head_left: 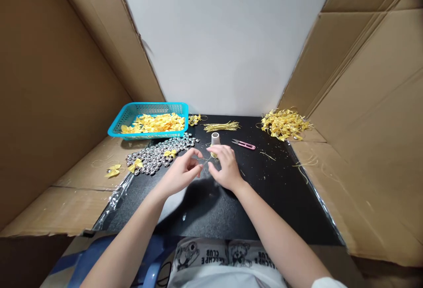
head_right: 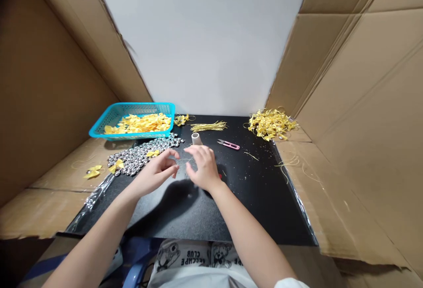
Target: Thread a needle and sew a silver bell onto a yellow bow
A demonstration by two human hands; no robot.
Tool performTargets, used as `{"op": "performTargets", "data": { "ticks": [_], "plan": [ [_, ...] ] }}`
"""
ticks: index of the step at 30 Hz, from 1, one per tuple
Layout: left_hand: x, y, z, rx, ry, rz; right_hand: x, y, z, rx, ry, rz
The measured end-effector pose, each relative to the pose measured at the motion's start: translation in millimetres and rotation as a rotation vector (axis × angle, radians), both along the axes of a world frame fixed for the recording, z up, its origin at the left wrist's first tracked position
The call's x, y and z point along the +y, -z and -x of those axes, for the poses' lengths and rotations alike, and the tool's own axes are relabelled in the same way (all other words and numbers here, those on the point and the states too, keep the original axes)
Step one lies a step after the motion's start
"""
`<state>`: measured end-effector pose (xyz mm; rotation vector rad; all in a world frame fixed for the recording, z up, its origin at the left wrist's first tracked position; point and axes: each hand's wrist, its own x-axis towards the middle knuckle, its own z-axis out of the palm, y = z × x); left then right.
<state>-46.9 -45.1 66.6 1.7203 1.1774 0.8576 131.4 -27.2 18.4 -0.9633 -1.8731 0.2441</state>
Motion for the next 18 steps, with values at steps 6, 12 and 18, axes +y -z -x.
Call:
{"op": "performTargets", "data": {
  "ticks": [6,12,18],
  "plan": [
    [-2,-3.5,10,0.149,-0.066,-0.067,7,2.7,-1,-0.027,0.068,0.064],
    [-4,-2.5,18,0.158,-0.045,-0.032,4,-0.4,-5,-0.018,0.067,0.102],
    [-8,-1.5,8,0.170,-0.002,-0.060,-6,-3.3,12,-0.140,-0.143,0.133]
  ]
}}
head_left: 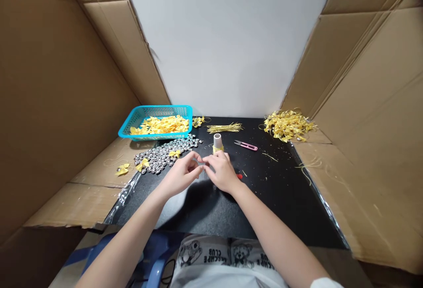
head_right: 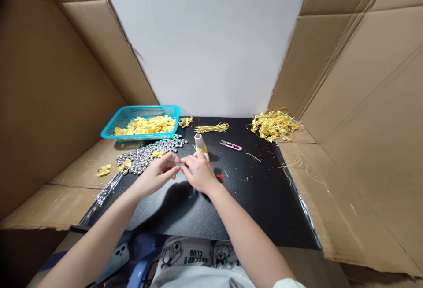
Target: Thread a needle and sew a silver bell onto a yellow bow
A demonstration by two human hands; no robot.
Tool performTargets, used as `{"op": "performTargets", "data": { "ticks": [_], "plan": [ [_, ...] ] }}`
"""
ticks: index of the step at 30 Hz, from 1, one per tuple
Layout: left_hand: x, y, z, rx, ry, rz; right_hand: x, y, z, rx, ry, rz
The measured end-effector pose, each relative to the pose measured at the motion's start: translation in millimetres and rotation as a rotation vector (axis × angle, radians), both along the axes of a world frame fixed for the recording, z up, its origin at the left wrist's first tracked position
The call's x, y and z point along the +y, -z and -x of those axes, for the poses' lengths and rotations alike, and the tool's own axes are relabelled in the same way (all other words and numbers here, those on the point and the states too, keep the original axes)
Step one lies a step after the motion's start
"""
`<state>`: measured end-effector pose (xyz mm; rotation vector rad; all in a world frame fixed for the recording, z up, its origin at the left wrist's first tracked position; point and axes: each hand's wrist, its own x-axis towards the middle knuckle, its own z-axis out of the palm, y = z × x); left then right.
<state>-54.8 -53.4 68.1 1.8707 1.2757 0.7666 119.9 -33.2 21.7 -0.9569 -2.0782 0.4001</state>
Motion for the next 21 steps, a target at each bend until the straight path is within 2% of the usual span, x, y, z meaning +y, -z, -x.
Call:
{"op": "performTargets", "data": {
  "ticks": [4,11,21],
  "plan": [
    [1,1.6,-3,0.060,-0.005,0.015,6,0.6,-6,0.007,0.106,0.019],
    [3,10.8,14,0.120,-0.060,0.058,24,5.0,-28,0.280,0.352,0.110],
    [-4,12.5,40,0.123,-0.116,0.034,38,15.0,-41,0.533,0.492,0.215]
  ]
}}
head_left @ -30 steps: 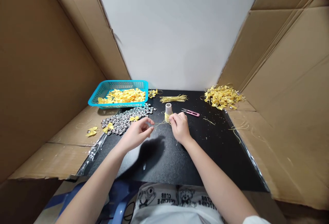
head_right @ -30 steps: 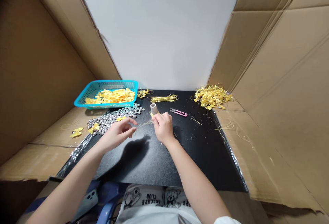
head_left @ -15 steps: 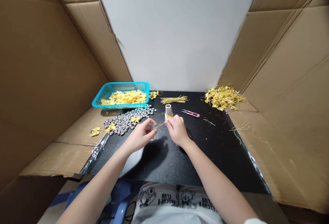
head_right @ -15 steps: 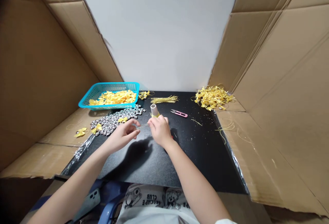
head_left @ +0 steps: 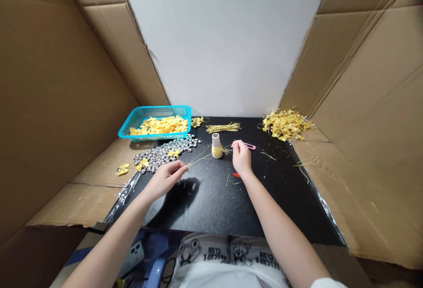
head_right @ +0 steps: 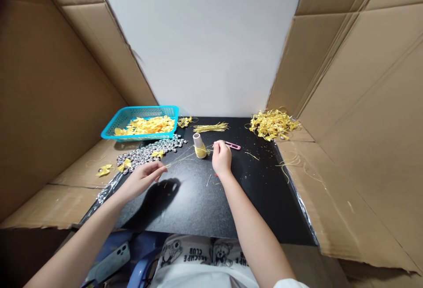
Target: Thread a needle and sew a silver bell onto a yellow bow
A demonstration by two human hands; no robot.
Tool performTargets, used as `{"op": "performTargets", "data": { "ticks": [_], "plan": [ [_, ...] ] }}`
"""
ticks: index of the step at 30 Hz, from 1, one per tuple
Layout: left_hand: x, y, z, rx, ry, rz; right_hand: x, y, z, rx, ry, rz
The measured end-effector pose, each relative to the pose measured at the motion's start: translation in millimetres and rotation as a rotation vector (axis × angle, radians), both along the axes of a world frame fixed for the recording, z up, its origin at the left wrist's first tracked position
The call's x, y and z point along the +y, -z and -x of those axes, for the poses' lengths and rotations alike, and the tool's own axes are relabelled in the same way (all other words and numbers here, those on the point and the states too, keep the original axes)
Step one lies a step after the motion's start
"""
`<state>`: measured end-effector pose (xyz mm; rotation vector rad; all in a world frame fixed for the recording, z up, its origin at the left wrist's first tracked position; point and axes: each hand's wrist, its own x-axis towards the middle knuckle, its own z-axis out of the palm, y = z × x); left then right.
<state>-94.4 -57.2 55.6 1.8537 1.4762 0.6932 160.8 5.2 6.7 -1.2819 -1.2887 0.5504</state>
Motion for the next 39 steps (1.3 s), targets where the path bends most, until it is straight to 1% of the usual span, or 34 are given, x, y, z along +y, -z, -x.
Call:
{"op": "performTargets", "data": {
  "ticks": [4,7,9,12,14,18,21,23,30,34,39],
  "plan": [
    [0,4.5,10,-0.046,-0.007,-0.031,5,1.6,-6,0.148,0.038,0.045],
    [3,10.8,19,-0.157,-0.045,-0.049,11,4.2,-12,0.289,0.061,0.090],
    [6,15.9,24,-0.295,-0.087,-0.038,15,5.6,-15,0.397,0.050,0.133],
    [12,22.3,29,-0.642,-0.184,0.016,19,5.7,-21,0.562,-0.004,0.208],
    [17,23.1,32,-0.834,-0.235,0.040,21,4.2,-24,0.657,-0.038,0.249],
    [22,16.7,39,-1.016,-0.286,0.030,21,0.9,-29,0.800,-0.074,0.292],
    [24,12.1,47,-1.199,-0.362,0.046,21,0.2,-31,0.863,-0.084,0.306],
    [24,10.7,52,-1.300,-0.390,0.053,21,0.8,-32,0.888,-0.090,0.312],
    [21,3.1,69,-1.429,-0.379,-0.035,23,4.3,-33,0.905,-0.093,0.308],
    [15,-3.0,78,-1.447,-0.372,-0.054,23,6.6,-34,0.888,-0.102,0.299],
    [6,-7.2,92,-1.421,-0.397,-0.093,24,9.4,-35,0.872,-0.103,0.295]
  ]
}}
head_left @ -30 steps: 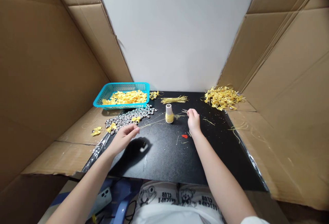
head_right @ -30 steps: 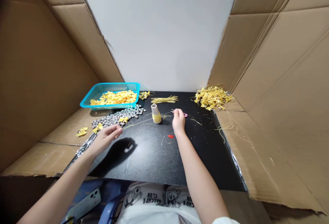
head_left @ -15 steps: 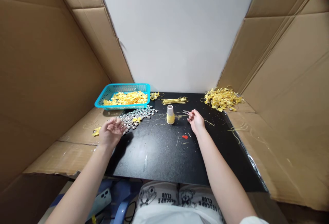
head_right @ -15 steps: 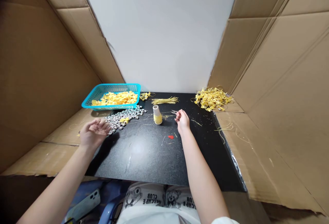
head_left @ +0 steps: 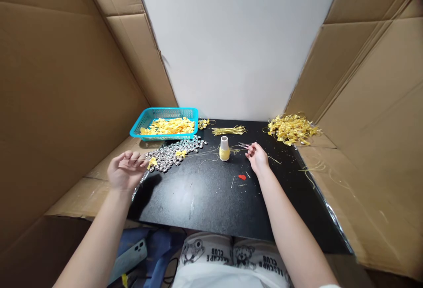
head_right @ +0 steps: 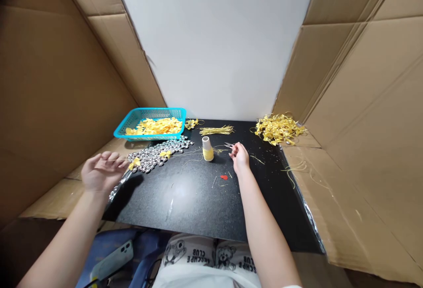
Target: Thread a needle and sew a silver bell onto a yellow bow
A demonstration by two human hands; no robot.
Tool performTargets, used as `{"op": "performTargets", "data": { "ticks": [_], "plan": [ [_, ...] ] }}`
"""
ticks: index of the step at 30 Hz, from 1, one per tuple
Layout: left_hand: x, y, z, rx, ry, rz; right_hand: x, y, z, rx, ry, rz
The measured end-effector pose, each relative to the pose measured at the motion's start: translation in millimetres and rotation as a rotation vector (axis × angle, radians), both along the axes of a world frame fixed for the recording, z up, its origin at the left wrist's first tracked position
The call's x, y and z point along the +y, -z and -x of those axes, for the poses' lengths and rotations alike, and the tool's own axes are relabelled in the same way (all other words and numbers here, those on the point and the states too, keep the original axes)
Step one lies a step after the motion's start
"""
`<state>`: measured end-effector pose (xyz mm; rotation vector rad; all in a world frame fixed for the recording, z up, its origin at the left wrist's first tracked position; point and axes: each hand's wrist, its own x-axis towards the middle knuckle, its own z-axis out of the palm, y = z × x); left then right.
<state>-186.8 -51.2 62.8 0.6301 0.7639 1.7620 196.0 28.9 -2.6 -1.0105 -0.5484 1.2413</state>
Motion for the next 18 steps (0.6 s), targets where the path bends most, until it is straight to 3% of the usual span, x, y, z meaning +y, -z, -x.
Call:
{"op": "performTargets", "data": {
  "ticks": [12,18],
  "plan": [
    [-20,-13.1,23,0.059,-0.081,0.008,-5,-9.2,-6,0.051,-0.052,-0.077],
    [-28,-9.4,24,0.060,-0.059,-0.037,-12,-19.0,-10,0.052,-0.101,-0.155]
  ]
}}
